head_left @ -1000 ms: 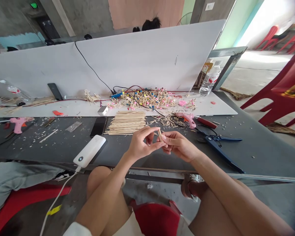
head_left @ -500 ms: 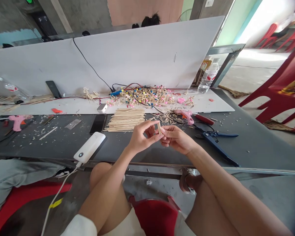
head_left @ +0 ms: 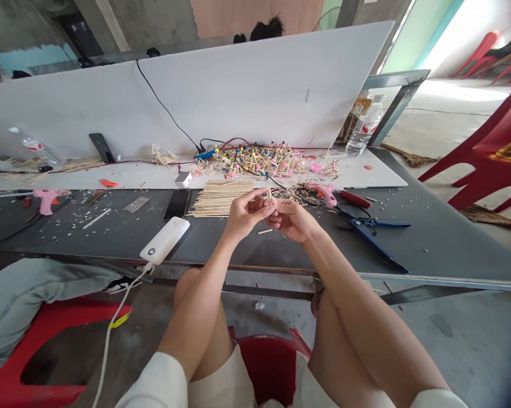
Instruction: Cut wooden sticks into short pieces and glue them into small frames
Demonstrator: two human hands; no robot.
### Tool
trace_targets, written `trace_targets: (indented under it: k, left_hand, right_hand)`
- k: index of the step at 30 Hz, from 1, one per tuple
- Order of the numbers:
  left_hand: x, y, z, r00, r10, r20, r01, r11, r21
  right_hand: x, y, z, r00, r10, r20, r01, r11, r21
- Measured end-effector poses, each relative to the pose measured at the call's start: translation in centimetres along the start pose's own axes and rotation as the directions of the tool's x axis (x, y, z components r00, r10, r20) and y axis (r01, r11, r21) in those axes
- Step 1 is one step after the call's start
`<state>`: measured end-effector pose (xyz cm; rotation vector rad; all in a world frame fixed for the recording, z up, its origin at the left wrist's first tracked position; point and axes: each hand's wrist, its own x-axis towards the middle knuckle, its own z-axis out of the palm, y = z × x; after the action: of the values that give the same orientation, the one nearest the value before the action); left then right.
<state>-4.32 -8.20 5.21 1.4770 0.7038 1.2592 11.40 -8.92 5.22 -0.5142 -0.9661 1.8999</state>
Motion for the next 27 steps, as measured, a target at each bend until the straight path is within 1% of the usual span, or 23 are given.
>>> trace_targets:
  k: [3,6,8,12,14,16,18,21,24,27]
  left_hand:
    - [0.3,0.0,-0.9,1.0,-0.028,0.0,0.028,0.999,0.034]
    - [0.9,-0.2,-1.5,1.0,-0.028,0.007,0.027,0.996,0.087]
    - [1.3,-0.3,-1.5,1.0,-0.018,0.016,0.017,0.995,0.103]
    - [1.4,-0.5,-0.8,0.997,0.008,0.076,-0.016,0.994,0.109]
    - [1.0,-0.4,-0.3,0.994,0.032,0.104,-0.046,0.989,0.137]
    - [0.4,-0.1,0.0,0.994,0.041,0.106,-0.056,0.987,0.151]
    - [-0.2,0.4,0.2,0.992,0.054,0.117,-0.073,0.984,0.164]
    - [-0.9,1.6,0.6,0.981,0.106,0.165,-0.14,0.968,0.21]
    - [-1.4,2.2,1.3,0.965,0.155,0.211,-0.204,0.95,0.236]
    - [-1.7,2.1,2.0,0.962,0.16,0.221,-0.218,0.939,0.267]
  right_hand:
    - [0.7,0.5,-0.2,1.0,0.015,-0.013,-0.015,1.0,-0.004]
    - [1.0,0.4,-0.3,0.997,0.008,-0.08,-0.009,1.0,-0.01]
    - [0.9,0.1,-0.2,0.992,0.007,-0.123,-0.01,1.0,-0.025]
    - [-0.1,0.1,0.3,0.982,-0.049,-0.184,0.043,0.998,-0.037]
    - [-0.8,0.6,0.7,0.974,-0.077,-0.212,0.073,0.997,-0.028]
    - [-1.5,1.1,1.2,0.966,-0.086,-0.243,0.093,0.995,0.019]
    - [-2.2,1.3,1.5,0.974,-0.083,-0.209,0.095,0.994,0.05]
    - [-3.2,0.9,1.6,0.988,-0.076,-0.132,0.08,0.997,0.02]
    - [-4.0,0.1,1.3,0.983,-0.105,-0.151,0.102,0.994,-0.03]
    - [-4.2,-0.2,0.9,0.971,-0.139,-0.193,0.132,0.99,-0.049]
